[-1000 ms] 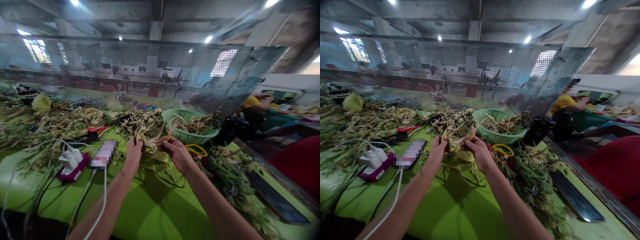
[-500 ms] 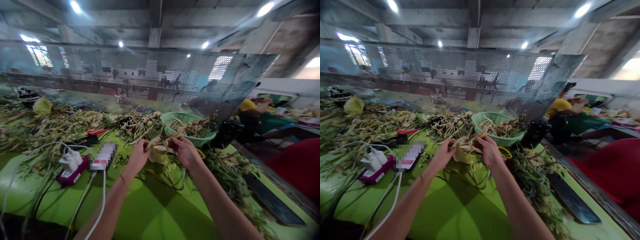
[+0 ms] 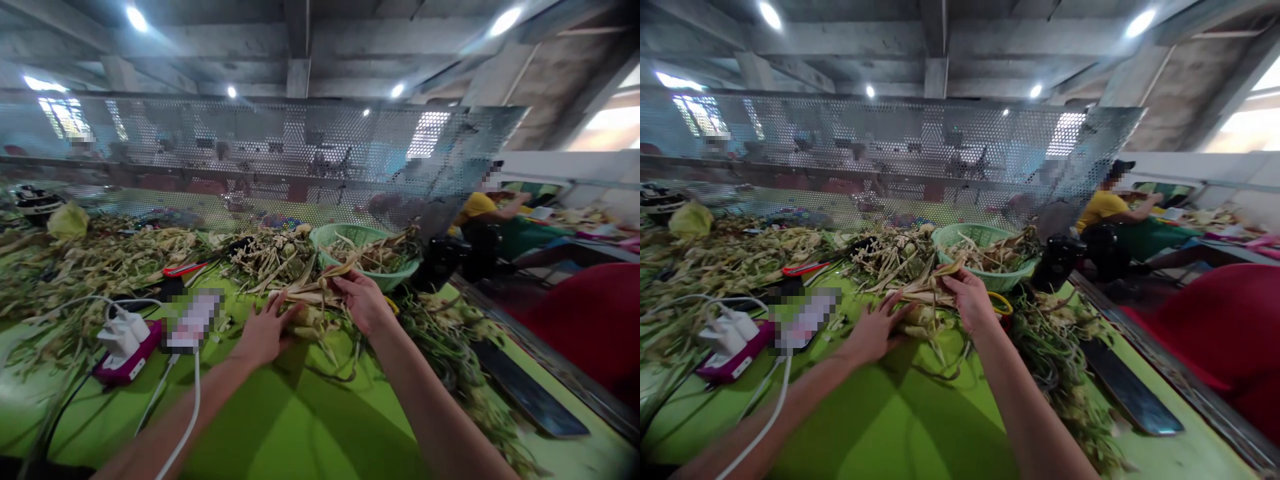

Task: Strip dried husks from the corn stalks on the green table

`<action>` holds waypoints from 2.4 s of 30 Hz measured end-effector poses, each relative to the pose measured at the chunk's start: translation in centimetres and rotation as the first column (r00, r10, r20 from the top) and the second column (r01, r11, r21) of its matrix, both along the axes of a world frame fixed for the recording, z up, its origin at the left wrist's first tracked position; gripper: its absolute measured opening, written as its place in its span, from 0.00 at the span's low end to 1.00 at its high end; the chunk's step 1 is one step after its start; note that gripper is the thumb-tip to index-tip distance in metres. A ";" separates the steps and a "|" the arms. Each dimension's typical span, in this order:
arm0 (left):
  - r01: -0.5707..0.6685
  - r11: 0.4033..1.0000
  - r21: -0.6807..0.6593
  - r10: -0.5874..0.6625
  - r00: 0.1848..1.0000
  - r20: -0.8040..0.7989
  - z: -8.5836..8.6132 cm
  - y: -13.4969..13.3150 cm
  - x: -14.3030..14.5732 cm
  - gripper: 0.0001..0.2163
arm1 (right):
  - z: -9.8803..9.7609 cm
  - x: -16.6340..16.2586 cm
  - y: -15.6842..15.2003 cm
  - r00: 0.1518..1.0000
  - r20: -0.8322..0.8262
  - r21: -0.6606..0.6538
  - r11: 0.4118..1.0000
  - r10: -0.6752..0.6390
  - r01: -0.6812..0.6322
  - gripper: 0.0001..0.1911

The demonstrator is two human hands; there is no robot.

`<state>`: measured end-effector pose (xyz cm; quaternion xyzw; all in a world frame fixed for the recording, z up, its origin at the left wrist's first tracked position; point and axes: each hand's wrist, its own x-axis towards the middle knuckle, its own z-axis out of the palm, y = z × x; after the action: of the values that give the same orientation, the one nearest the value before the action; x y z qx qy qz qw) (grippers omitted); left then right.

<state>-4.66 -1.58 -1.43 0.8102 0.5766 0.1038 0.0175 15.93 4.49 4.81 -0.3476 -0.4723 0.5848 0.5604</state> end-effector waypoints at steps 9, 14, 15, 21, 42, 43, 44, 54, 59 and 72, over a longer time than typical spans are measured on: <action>-0.139 0.990 0.006 0.139 0.990 -0.029 0.7 8.0 1.6 0.37 | 0.3 0.2 -0.5 0.997 0.071 -0.008 1.000 -0.013 0.013 0.16; 0.037 0.998 -0.043 -0.031 0.990 0.136 3.1 5.5 0.3 0.44 | 0.0 0.0 -0.6 0.982 0.180 0.047 0.998 -0.048 0.040 0.15; 0.053 0.998 -0.022 -0.047 0.980 0.191 3.7 4.8 0.1 0.43 | 0.0 -0.1 -0.7 0.981 0.188 0.042 0.999 -0.043 0.035 0.15; 0.148 0.986 -0.071 -0.029 0.584 0.811 5.6 2.1 1.7 0.15 | -0.1 -1.5 -1.5 0.972 0.234 0.019 1.000 0.015 -0.020 0.14; 0.197 0.938 -0.285 0.322 -0.193 0.927 2.8 2.3 1.5 0.11 | -1.0 -2.6 -1.8 0.991 -0.046 -0.132 0.983 0.126 -0.131 0.12; 0.191 0.937 -0.291 0.327 -0.196 0.925 2.8 2.3 1.5 0.11 | -1.0 -2.6 -1.8 0.987 -0.068 -0.132 0.980 0.142 -0.150 0.12; 0.183 0.938 -0.296 0.330 -0.200 0.922 2.9 2.3 1.5 0.11 | -0.9 -2.6 -1.9 0.984 -0.086 -0.132 0.977 0.158 -0.169 0.11; 0.048 0.954 -0.296 0.293 -0.362 0.885 3.2 2.7 1.2 0.11 | -0.1 -2.8 -2.6 0.964 -0.100 -0.120 0.958 0.248 -0.259 0.12; -0.019 0.957 -0.290 0.271 -0.298 0.915 3.4 3.1 0.4 0.09 | 0.2 -2.5 -2.4 0.986 -0.081 -0.073 0.985 0.148 -0.154 0.14; -0.162 0.923 -0.348 0.327 -0.141 0.934 2.7 4.1 -0.5 0.08 | 1.1 -0.8 -1.2 0.965 -0.242 -0.007 0.995 -0.101 0.103 0.14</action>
<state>-5.17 2.55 1.30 0.3440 0.5213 0.6314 0.4597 15.08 3.33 5.87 -0.2961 -0.3837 0.5919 0.6440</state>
